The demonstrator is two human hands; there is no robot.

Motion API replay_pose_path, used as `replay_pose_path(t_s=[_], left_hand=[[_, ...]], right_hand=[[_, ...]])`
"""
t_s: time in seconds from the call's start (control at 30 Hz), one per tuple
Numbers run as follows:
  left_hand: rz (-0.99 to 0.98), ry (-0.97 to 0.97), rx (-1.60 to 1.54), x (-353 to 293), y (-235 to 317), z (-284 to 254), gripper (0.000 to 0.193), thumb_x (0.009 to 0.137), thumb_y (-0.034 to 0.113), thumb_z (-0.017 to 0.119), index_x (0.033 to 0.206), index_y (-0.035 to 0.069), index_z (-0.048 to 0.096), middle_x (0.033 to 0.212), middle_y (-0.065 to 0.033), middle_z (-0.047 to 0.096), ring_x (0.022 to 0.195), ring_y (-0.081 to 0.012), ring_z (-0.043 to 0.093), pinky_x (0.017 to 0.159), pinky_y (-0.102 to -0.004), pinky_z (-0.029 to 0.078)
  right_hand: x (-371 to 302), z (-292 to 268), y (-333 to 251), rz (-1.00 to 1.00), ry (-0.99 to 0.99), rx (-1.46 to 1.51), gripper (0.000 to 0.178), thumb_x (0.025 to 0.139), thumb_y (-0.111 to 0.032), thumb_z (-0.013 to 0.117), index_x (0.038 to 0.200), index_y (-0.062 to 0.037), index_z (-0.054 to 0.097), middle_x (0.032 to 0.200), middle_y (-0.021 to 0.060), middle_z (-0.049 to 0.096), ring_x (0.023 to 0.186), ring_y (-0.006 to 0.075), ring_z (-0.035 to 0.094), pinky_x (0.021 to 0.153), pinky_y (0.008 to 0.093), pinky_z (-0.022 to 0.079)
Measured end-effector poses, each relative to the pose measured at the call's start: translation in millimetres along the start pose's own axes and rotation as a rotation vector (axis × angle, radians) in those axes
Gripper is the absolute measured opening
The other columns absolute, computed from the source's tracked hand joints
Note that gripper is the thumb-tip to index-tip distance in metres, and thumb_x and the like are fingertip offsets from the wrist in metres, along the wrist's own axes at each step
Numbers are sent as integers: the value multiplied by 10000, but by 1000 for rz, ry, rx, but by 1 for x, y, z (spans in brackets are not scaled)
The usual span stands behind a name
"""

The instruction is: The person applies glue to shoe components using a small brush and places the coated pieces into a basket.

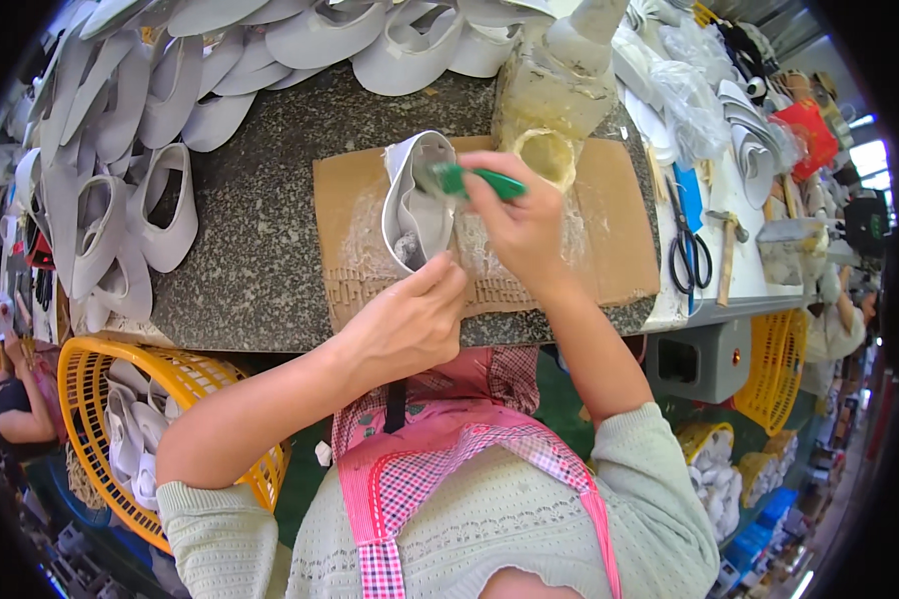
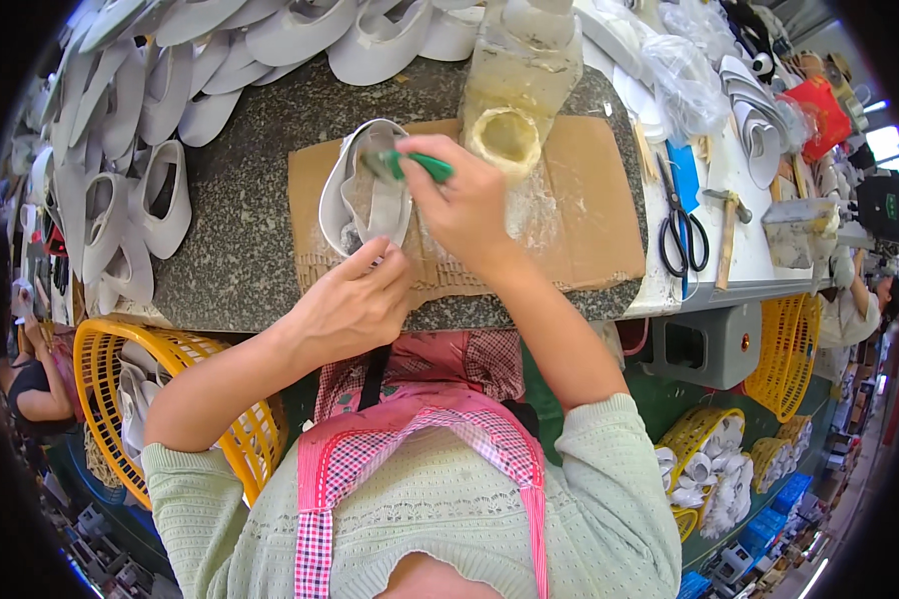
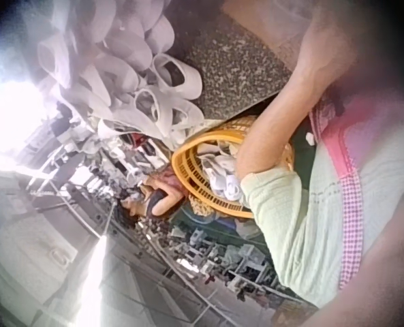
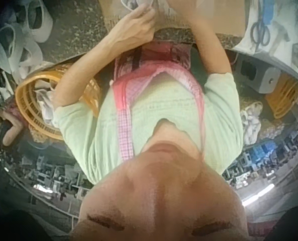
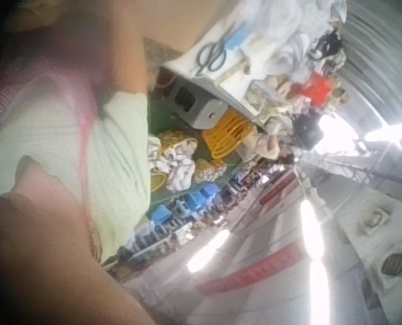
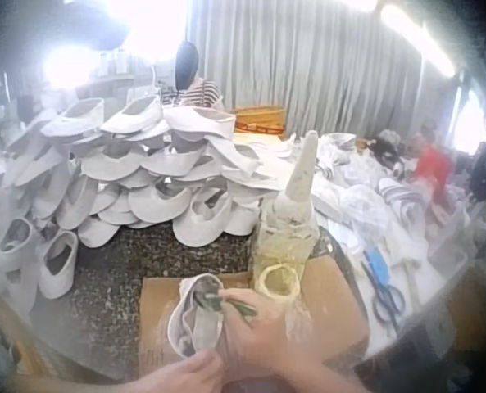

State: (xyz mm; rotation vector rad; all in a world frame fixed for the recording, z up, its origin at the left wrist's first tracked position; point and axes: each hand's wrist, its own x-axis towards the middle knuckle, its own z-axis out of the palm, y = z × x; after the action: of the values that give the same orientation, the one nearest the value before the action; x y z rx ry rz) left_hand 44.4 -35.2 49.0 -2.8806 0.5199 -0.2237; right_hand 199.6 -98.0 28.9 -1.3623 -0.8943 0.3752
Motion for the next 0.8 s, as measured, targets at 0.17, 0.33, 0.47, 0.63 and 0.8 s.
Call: replay_pose_path(t_s=[0.17, 0.33, 0.47, 0.63, 0.8], left_hand=[[-74, 47, 6, -20, 0, 5, 164, 643, 171, 522, 695, 40, 605, 856, -90, 564, 947, -220, 491, 888, -365, 353], [-234, 375, -184, -40, 1, 10, 285, 696, 154, 536, 930, -4, 577, 1061, -130, 526, 852, -231, 527, 745, -341, 424], [-488, 409, -350, -70, 1, 26, 292, 639, 34, 570, 922, -39, 561, 1017, -169, 521, 870, -275, 549, 699, -330, 486], [-526, 370, -417, -92, 9, 40, 277, 635, 40, 565, 903, -31, 566, 907, -133, 527, 839, -266, 550, 711, -323, 490], [-537, 425, -433, -100, 15, 61, 269, 631, 56, 571, 894, 3, 590, 871, -93, 549, 817, -240, 559, 691, -316, 496]], right_hand=[[-12, 3, 0, -220, -306, -503, 100, 803, -10, 551, 896, -20, 587, 697, 77, 601, 591, 79, 575, 517, 219, 440], [5, 6, 10, -22, -64, -423, 77, 782, -98, 576, 820, -33, 592, 597, 85, 581, 536, 131, 597, 460, 253, 438], [-13, 3, -19, 249, -360, -134, 69, 811, -49, 557, 844, -1, 594, 633, 29, 594, 556, 64, 579, 439, 218, 442], [-19, 25, -16, 54, -258, -25, 111, 793, -3, 562, 891, -24, 608, 763, 54, 615, 600, 100, 592, 504, 223, 461], [-5, 58, 23, -560, -341, -373, 199, 698, 24, 607, 884, -46, 626, 738, 102, 606, 627, 220, 602, 529, 286, 475]])
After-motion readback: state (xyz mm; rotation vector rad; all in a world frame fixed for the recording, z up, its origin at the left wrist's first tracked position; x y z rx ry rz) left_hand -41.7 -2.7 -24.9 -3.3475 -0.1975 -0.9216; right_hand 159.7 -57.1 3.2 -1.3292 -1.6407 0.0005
